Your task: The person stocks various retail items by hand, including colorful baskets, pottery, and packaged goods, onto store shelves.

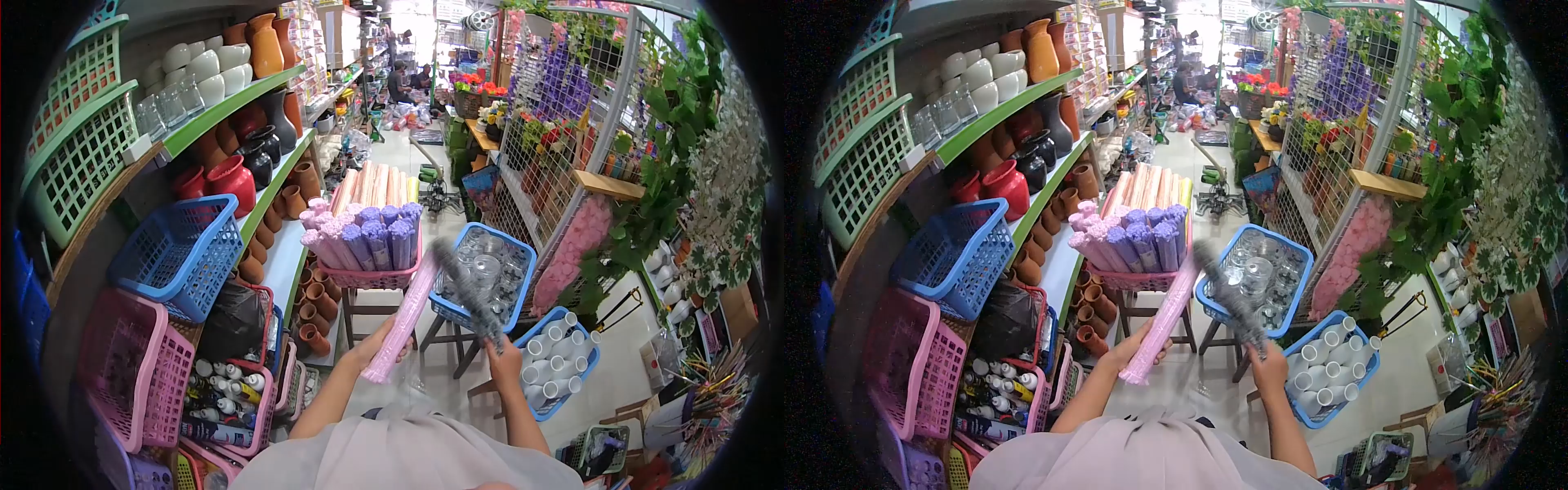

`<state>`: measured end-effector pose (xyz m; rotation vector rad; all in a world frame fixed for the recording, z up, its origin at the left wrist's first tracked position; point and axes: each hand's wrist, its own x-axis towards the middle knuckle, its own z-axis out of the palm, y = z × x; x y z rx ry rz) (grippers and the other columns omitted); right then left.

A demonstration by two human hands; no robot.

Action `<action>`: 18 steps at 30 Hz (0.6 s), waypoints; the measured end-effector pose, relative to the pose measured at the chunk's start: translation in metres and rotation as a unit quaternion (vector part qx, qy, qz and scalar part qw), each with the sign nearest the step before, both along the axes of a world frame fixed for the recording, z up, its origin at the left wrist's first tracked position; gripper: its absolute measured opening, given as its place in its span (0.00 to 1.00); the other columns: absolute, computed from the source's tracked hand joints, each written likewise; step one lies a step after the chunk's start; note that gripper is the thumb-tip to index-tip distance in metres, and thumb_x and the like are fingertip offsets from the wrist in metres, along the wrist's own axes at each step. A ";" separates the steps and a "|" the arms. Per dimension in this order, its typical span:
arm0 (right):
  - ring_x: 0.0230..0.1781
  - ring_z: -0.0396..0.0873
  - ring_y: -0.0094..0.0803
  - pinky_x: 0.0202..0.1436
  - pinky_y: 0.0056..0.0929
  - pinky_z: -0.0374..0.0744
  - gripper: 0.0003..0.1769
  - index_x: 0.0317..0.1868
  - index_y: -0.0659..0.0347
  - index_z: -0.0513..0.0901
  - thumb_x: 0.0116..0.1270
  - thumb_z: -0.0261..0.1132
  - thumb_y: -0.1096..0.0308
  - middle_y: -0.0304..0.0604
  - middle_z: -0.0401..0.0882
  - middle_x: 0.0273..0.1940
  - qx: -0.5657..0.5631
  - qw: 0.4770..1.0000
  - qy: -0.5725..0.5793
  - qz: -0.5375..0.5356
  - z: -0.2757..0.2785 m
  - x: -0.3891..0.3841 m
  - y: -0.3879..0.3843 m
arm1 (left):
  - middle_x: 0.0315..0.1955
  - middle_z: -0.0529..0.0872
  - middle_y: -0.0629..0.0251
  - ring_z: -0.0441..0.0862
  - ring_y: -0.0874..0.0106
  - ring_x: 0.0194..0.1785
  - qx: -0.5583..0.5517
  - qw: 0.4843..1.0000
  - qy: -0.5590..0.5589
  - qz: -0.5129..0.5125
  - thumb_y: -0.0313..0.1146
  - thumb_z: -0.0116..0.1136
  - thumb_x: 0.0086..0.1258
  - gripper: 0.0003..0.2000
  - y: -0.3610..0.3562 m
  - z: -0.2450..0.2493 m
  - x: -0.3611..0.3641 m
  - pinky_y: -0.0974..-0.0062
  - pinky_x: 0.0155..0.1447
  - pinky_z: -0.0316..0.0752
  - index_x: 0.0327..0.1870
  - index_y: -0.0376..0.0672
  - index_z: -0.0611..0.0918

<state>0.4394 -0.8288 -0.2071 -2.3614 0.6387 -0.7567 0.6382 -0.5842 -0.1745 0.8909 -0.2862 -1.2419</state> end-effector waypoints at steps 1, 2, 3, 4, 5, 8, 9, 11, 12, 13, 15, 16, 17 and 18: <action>0.35 0.81 0.47 0.38 0.40 0.78 0.21 0.37 0.59 0.81 0.44 0.75 0.58 0.49 0.82 0.35 0.149 0.984 0.027 -0.098 0.003 0.005 -0.001 | 0.32 0.78 0.67 0.79 0.75 0.33 -0.011 1.000 -0.010 -0.004 0.55 0.37 0.76 0.22 0.002 0.000 0.001 0.78 0.34 0.76 0.50 0.45 0.74; 0.35 0.81 0.48 0.37 0.41 0.77 0.21 0.37 0.60 0.80 0.46 0.74 0.57 0.49 0.82 0.35 0.039 0.996 -0.025 -0.079 -0.010 0.004 -0.001 | 0.34 0.79 0.67 0.79 0.76 0.34 -0.021 0.999 -0.022 -0.009 0.56 0.37 0.76 0.23 0.004 0.000 0.002 0.78 0.35 0.76 0.52 0.44 0.74; 0.35 0.81 0.48 0.37 0.41 0.77 0.21 0.37 0.60 0.80 0.46 0.74 0.57 0.49 0.82 0.35 0.039 0.996 -0.026 -0.076 -0.008 0.004 0.004 | 0.36 0.80 0.66 0.79 0.76 0.35 -0.031 0.999 -0.033 -0.016 0.56 0.36 0.76 0.24 0.007 0.000 0.004 0.78 0.36 0.77 0.53 0.44 0.74; 0.35 0.80 0.49 0.37 0.42 0.77 0.21 0.37 0.61 0.80 0.47 0.73 0.56 0.50 0.81 0.35 -0.060 0.997 -0.026 0.050 0.000 0.000 0.012 | 0.36 0.79 0.65 0.78 0.75 0.37 0.030 0.996 -0.078 0.026 0.56 0.36 0.77 0.24 0.011 -0.006 0.002 0.76 0.38 0.77 0.56 0.45 0.72; 0.36 0.79 0.51 0.37 0.43 0.76 0.21 0.37 0.61 0.79 0.49 0.72 0.56 0.51 0.81 0.35 -0.156 0.972 -0.024 0.173 0.007 -0.005 0.018 | 0.36 0.78 0.63 0.78 0.74 0.38 0.091 0.986 -0.122 0.067 0.55 0.36 0.77 0.25 0.015 -0.012 0.000 0.75 0.41 0.78 0.59 0.45 0.71; 0.36 0.78 0.53 0.37 0.44 0.76 0.21 0.38 0.61 0.79 0.51 0.71 0.54 0.53 0.80 0.34 -0.109 0.985 0.057 0.124 0.000 0.002 0.006 | 0.38 0.77 0.62 0.77 0.72 0.39 -0.059 0.998 0.014 0.005 0.53 0.35 0.78 0.24 0.009 -0.022 0.012 0.73 0.44 0.77 0.57 0.41 0.71; 0.36 0.78 0.54 0.37 0.44 0.75 0.21 0.38 0.61 0.79 0.51 0.71 0.54 0.53 0.80 0.34 -0.046 0.998 0.000 0.041 -0.003 0.008 0.003 | 0.38 0.77 0.63 0.77 0.71 0.39 -0.035 0.998 0.048 0.007 0.52 0.35 0.78 0.24 0.009 -0.027 0.012 0.72 0.44 0.77 0.57 0.39 0.71; 0.36 0.78 0.54 0.37 0.45 0.75 0.21 0.38 0.60 0.80 0.51 0.70 0.53 0.54 0.80 0.33 0.035 0.998 0.029 -0.049 -0.008 0.014 -0.002 | 0.38 0.81 0.63 0.80 0.74 0.39 -0.047 0.998 0.041 0.001 0.53 0.37 0.77 0.25 0.010 -0.038 0.013 0.73 0.45 0.79 0.57 0.41 0.74; 0.35 0.78 0.54 0.37 0.44 0.75 0.21 0.39 0.60 0.80 0.51 0.70 0.54 0.54 0.80 0.33 0.039 0.999 0.008 -0.035 -0.001 0.013 0.004 | 0.38 0.81 0.62 0.81 0.74 0.40 -0.071 0.996 0.046 -0.007 0.53 0.37 0.77 0.24 0.012 -0.033 0.012 0.73 0.45 0.79 0.56 0.41 0.74; 0.35 0.78 0.53 0.37 0.44 0.76 0.20 0.39 0.61 0.80 0.51 0.71 0.55 0.53 0.80 0.33 0.044 0.999 -0.013 -0.022 0.002 0.013 0.009 | 0.39 0.81 0.62 0.81 0.73 0.41 -0.095 0.994 0.051 -0.016 0.52 0.36 0.78 0.24 0.012 -0.028 0.011 0.72 0.46 0.79 0.56 0.41 0.74; 0.34 0.79 0.52 0.37 0.43 0.76 0.21 0.40 0.61 0.80 0.50 0.72 0.56 0.52 0.81 0.33 -0.070 0.993 -0.062 0.071 -0.002 0.006 0.013 | 0.39 0.80 0.62 0.80 0.73 0.39 -0.027 0.998 0.035 0.041 0.52 0.35 0.78 0.24 0.008 -0.011 0.003 0.73 0.45 0.78 0.56 0.41 0.74; 0.35 0.80 0.52 0.37 0.42 0.77 0.22 0.40 0.63 0.80 0.50 0.72 0.56 0.52 0.81 0.34 -0.120 0.983 0.007 0.141 0.004 0.003 0.014 | 0.38 0.80 0.62 0.80 0.72 0.38 0.041 0.994 0.018 0.100 0.52 0.34 0.78 0.24 0.006 -0.002 0.000 0.73 0.45 0.78 0.57 0.41 0.73; 0.35 0.80 0.53 0.37 0.42 0.77 0.23 0.39 0.66 0.80 0.50 0.72 0.56 0.52 0.82 0.36 -0.168 0.960 0.075 0.209 0.007 0.001 0.014 | 0.38 0.79 0.62 0.80 0.71 0.38 -0.045 0.996 0.017 0.074 0.51 0.35 0.78 0.23 0.004 0.001 -0.001 0.72 0.45 0.78 0.57 0.41 0.72; 0.36 0.80 0.51 0.37 0.43 0.77 0.23 0.41 0.60 0.81 0.49 0.73 0.55 0.51 0.82 0.36 -0.145 0.975 -0.002 0.167 -0.013 0.003 0.000 | 0.39 0.79 0.62 0.80 0.71 0.38 -0.095 0.994 0.056 0.014 0.51 0.35 0.78 0.23 0.004 -0.011 0.008 0.72 0.45 0.78 0.57 0.41 0.72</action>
